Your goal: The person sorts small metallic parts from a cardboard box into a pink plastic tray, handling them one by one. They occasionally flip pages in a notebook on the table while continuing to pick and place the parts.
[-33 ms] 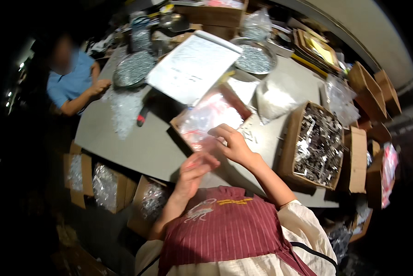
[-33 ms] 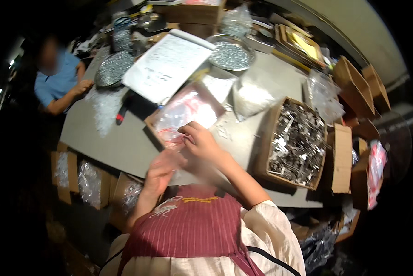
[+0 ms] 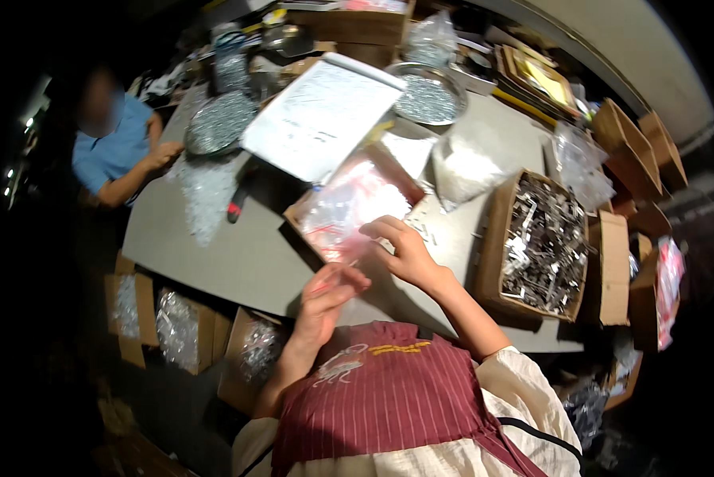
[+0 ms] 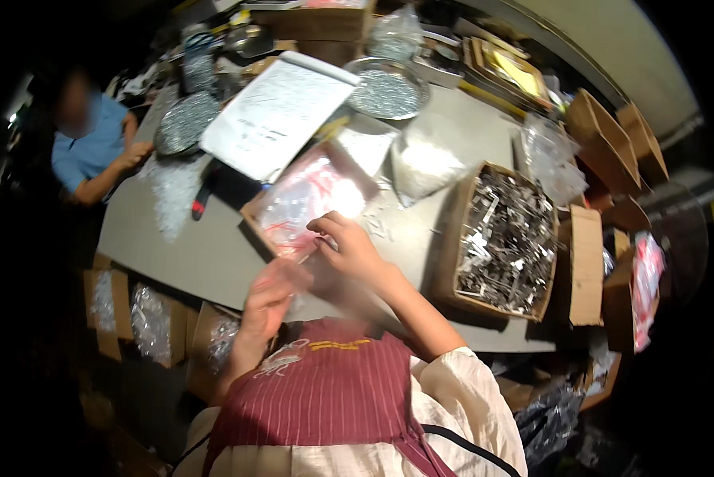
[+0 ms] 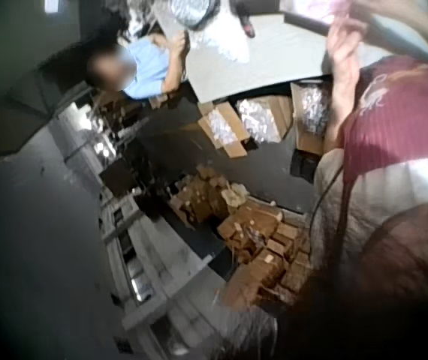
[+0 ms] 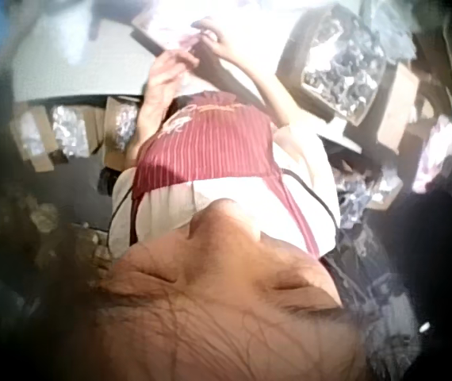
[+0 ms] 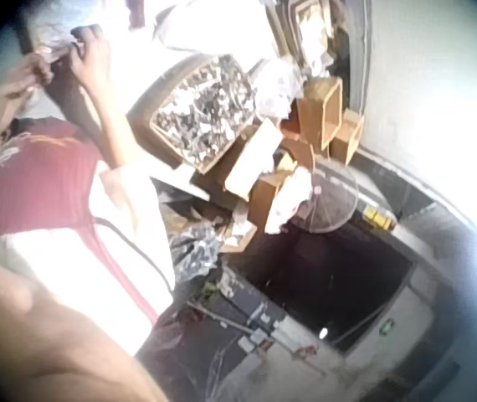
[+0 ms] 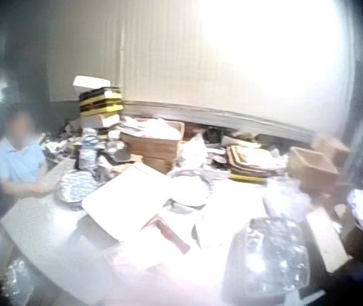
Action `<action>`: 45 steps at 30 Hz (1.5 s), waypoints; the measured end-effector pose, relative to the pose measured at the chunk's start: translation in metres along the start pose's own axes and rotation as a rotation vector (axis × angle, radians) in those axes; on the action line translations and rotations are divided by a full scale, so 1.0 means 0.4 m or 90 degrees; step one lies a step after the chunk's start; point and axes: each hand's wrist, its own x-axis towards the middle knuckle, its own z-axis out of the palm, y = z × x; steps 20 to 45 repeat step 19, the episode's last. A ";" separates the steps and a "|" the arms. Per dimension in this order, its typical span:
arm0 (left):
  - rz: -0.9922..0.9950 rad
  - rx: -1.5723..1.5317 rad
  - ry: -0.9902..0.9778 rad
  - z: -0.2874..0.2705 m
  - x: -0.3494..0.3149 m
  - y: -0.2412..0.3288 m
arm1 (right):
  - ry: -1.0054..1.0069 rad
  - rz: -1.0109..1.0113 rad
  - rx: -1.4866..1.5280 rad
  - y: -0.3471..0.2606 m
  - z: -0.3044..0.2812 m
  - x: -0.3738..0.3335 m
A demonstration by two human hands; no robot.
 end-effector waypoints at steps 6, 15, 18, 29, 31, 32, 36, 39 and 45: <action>0.178 0.263 -0.164 0.266 -0.109 0.225 | 0.270 0.147 -0.191 0.002 -0.305 -0.172; 0.468 0.285 -0.664 0.378 -0.024 0.314 | 0.271 0.476 -0.634 0.179 -0.470 -0.278; 0.322 0.350 -0.509 0.418 -0.097 0.333 | 0.237 0.513 -0.688 0.187 -0.457 -0.244; 0.321 0.348 -0.509 0.419 -0.095 0.330 | 0.228 0.530 -0.698 0.187 -0.458 -0.238; 0.321 0.348 -0.509 0.419 -0.095 0.330 | 0.228 0.530 -0.698 0.187 -0.458 -0.238; 0.321 0.348 -0.509 0.419 -0.095 0.330 | 0.228 0.530 -0.698 0.187 -0.458 -0.238; 0.321 0.348 -0.509 0.419 -0.095 0.330 | 0.228 0.530 -0.698 0.187 -0.458 -0.238; 0.321 0.348 -0.509 0.419 -0.095 0.330 | 0.228 0.530 -0.698 0.187 -0.458 -0.238; 0.321 0.348 -0.509 0.419 -0.095 0.330 | 0.228 0.530 -0.698 0.187 -0.458 -0.238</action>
